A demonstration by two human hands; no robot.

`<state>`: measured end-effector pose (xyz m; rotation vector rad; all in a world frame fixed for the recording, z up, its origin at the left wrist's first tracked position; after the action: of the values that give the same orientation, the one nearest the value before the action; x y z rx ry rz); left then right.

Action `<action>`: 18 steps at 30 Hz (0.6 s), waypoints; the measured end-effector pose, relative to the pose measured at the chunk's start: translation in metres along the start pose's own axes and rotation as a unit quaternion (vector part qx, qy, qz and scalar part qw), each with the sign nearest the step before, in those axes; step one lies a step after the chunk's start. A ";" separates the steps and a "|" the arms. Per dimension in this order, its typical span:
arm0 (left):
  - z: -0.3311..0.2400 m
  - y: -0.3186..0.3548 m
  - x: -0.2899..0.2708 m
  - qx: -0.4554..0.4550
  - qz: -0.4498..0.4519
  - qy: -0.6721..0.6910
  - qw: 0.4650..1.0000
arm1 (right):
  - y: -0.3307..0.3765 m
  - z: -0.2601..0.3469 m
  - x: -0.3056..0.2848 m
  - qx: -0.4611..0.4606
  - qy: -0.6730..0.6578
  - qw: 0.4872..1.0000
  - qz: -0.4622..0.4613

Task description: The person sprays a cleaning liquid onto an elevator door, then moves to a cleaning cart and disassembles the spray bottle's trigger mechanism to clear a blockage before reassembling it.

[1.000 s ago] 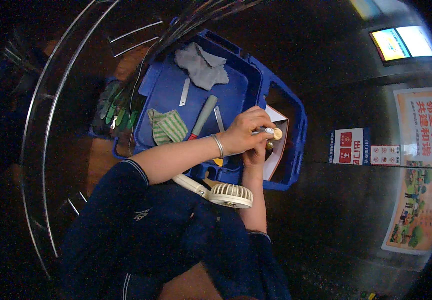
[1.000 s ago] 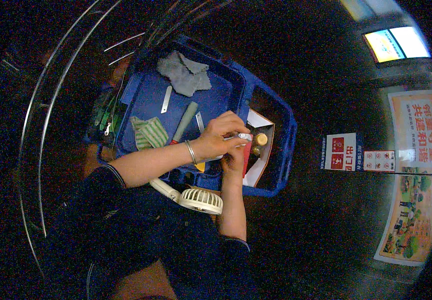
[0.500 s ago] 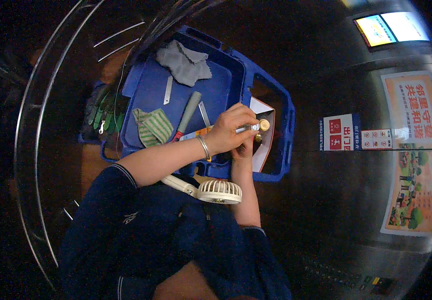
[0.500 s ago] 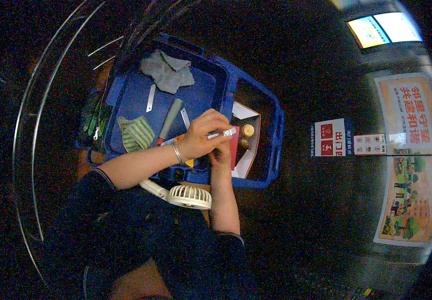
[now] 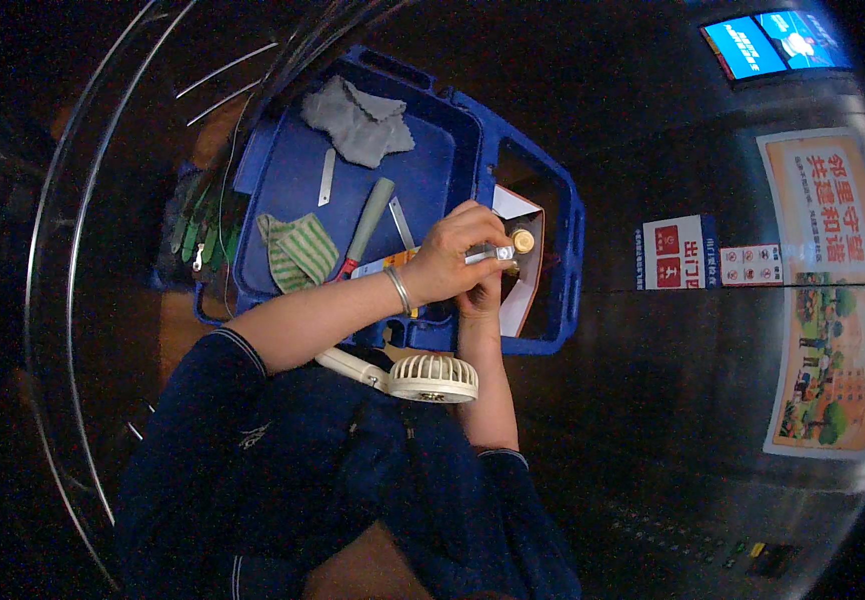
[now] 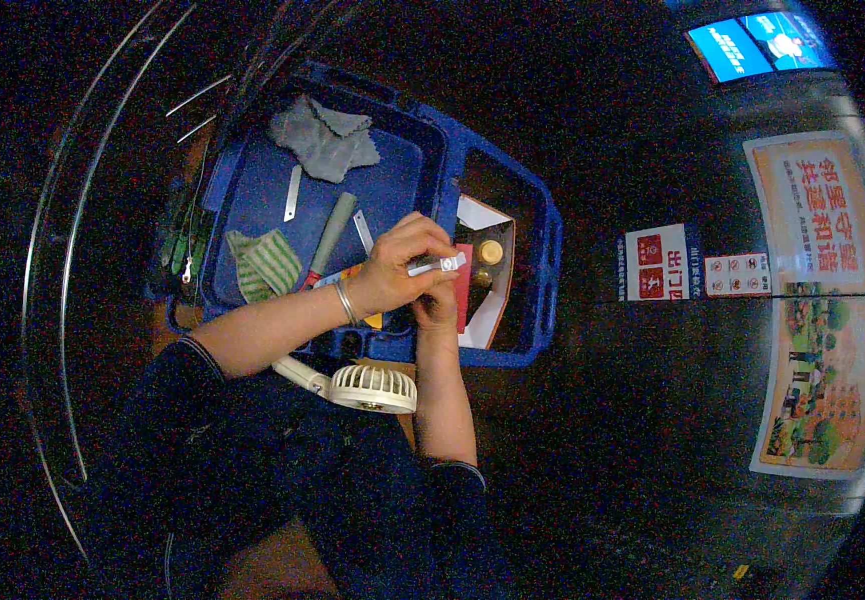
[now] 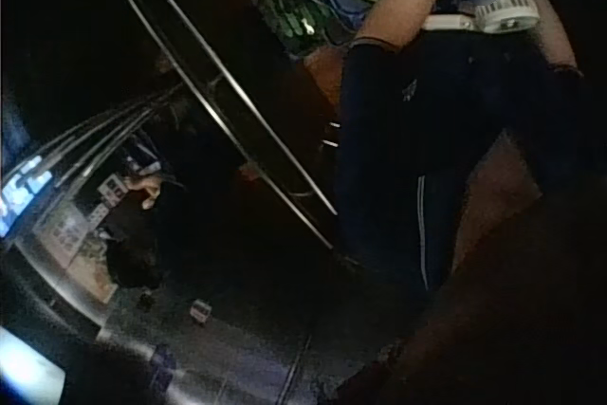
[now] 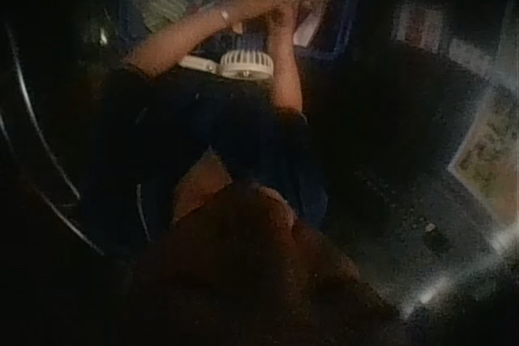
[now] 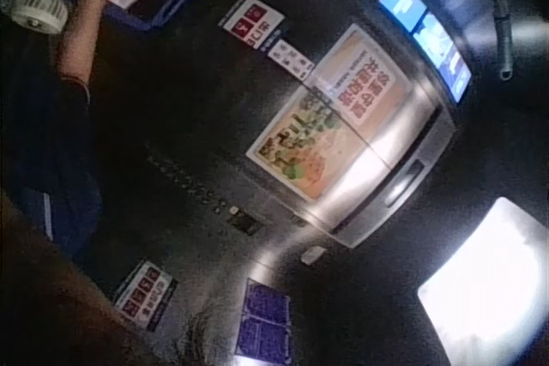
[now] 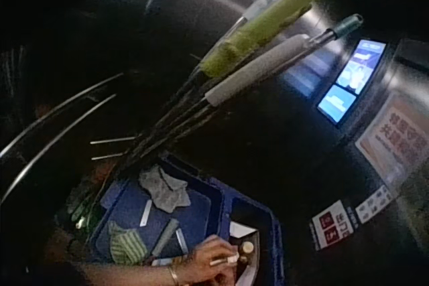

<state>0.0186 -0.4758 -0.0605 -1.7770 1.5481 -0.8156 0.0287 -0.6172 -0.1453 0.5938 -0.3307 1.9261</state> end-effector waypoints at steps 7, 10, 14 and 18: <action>-0.002 0.001 0.001 -0.012 -0.007 -0.004 1.000 | 0.002 0.004 0.009 -0.002 0.018 0.999 -0.029; 0.002 0.000 -0.002 -0.065 -0.016 0.031 0.997 | 0.002 0.010 0.017 -0.005 0.044 0.997 -0.063; 0.011 -0.013 -0.015 -0.154 0.024 0.126 0.980 | 0.004 0.031 0.036 -0.087 0.170 0.971 -0.144; 0.024 -0.022 -0.023 -0.202 0.071 0.206 0.955 | 0.003 0.040 0.033 -0.139 0.305 0.923 -0.188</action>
<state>0.0479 -0.4488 -0.0585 -1.8178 2.2224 -0.8850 0.0252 -0.6117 -0.0937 -0.1395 -0.0747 1.5554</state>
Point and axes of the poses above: each hand's wrist, its own y-axis away from the middle knuckle, its own x-axis out of the palm, z = x × y, the point moved 2 cm from there along -y, towards the middle knuckle, and after that the axes turned 6 degrees about x, right-handed, at the moved point
